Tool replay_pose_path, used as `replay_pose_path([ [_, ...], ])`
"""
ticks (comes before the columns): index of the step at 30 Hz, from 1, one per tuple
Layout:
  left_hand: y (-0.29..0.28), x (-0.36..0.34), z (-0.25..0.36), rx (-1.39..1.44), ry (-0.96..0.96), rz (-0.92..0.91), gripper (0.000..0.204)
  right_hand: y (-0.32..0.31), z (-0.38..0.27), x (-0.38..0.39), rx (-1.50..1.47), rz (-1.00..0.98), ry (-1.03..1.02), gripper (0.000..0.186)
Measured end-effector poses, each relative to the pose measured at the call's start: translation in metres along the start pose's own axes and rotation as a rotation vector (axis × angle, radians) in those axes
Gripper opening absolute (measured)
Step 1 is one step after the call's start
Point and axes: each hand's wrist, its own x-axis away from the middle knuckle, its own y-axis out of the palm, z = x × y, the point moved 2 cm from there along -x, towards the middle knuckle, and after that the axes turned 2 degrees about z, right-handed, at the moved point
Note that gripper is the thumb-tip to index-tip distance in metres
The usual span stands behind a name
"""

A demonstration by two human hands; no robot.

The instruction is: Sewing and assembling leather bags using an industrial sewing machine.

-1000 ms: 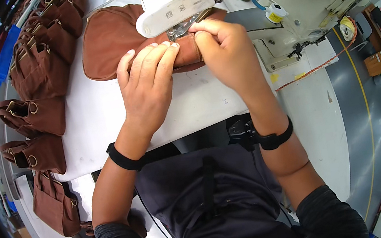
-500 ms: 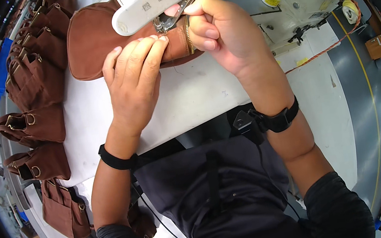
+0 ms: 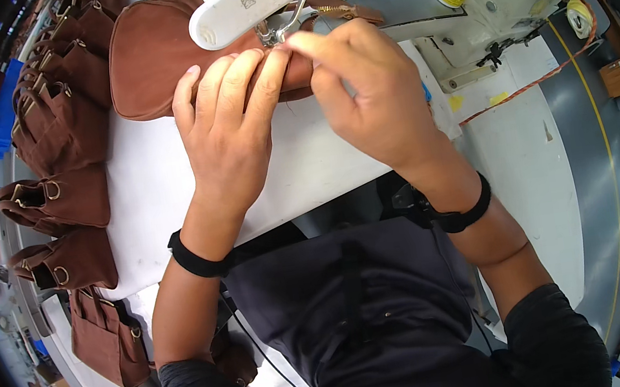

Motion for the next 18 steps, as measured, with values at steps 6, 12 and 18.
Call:
replay_pose_path([
  [6, -0.0085, -0.0012, -0.0041, 0.068, 0.007, -0.026, 0.044, 0.0037, 0.0012, 0.0038, 0.229, -0.024, -0.091, 0.032],
  [12, -0.0088, -0.0061, -0.0075, 0.213, -0.025, -0.008, 0.05, 0.0022, 0.0006, 0.0006, 0.291, -0.029, -0.112, 0.031],
  [18, -0.0081, -0.0038, -0.0075, 0.228, -0.04, -0.005, 0.05, 0.0012, 0.0008, 0.0002, 0.294, -0.049, -0.114, 0.033],
])
